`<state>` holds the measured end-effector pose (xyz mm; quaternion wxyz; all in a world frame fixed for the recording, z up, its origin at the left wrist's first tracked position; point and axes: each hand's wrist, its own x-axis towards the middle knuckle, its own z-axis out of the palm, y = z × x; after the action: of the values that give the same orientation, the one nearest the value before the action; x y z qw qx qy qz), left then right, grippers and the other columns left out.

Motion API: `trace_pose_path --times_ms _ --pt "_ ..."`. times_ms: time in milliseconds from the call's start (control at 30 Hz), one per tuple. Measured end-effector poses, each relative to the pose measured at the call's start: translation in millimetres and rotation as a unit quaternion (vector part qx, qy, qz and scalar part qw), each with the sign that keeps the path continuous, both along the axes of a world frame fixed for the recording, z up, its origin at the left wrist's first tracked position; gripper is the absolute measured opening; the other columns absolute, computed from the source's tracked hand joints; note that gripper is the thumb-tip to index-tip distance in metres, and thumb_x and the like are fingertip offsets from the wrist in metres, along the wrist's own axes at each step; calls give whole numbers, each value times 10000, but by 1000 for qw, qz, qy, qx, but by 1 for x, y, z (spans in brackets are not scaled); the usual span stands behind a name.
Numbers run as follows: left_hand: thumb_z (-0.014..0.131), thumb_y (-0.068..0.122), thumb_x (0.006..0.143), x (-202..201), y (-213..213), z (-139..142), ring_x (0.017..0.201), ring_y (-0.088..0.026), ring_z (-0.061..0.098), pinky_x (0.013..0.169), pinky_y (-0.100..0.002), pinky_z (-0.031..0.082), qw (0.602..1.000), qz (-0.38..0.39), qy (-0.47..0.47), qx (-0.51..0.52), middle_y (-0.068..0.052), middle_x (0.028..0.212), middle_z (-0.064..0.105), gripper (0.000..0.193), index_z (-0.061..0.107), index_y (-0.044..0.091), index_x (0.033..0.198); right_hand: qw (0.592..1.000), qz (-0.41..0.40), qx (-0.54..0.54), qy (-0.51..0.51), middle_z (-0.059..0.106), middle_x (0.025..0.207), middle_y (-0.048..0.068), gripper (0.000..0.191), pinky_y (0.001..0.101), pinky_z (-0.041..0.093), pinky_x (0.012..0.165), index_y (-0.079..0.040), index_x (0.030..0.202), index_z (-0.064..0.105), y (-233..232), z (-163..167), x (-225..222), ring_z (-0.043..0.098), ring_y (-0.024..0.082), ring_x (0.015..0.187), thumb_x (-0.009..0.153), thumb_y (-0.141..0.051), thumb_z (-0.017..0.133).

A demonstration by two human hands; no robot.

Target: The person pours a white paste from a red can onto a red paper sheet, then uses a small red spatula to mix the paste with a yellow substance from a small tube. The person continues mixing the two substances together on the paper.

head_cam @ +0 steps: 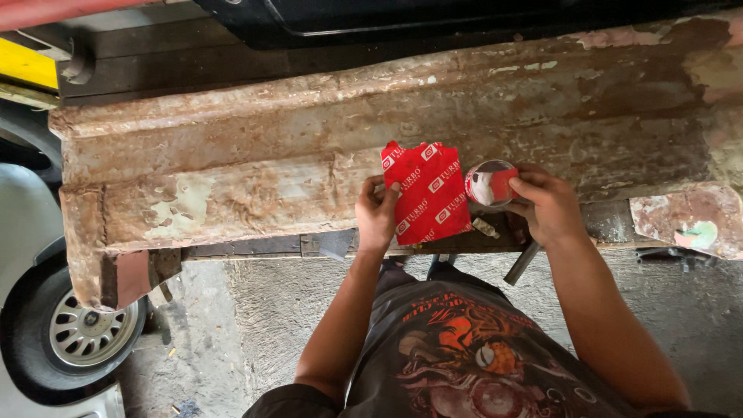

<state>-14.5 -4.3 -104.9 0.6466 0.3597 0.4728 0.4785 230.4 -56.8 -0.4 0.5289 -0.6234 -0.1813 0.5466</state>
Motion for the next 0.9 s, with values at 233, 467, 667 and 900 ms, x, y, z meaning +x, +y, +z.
trace_pose_path --times_ms 233,467,667,900 --pt "669 69 986 0 0 -1 822 -103 698 702 -238 548 1000 14 -18 10 -134 921 768 220 595 -26 1171 999 -34 14 38 707 1109 133 277 468 610 838 32 1202 650 -3 -2 8 697 269 995 949 -82 645" --pt "672 70 981 -2 0 -2 766 -83 655 658 -229 514 999 32 -32 -6 -93 871 742 194 613 -18 1143 995 -60 64 45 720 1117 134 192 481 608 880 19 1132 666 -5 4 27 713 287 1022 956 -51 633" --pt "663 90 978 -15 2 3 698 -62 573 620 -221 452 996 54 -65 7 -42 815 691 174 615 1 1120 997 -59 52 10 736 1115 108 213 419 577 854 -4 1153 697 -2 4 32 709 253 1017 958 -81 663" --pt "661 102 978 -23 3 10 669 -64 543 599 -233 426 997 65 -50 14 -36 780 670 159 620 12 1103 995 -55 51 -68 739 1072 91 194 376 570 819 -12 1118 715 -6 -1 35 705 214 988 955 -116 700"
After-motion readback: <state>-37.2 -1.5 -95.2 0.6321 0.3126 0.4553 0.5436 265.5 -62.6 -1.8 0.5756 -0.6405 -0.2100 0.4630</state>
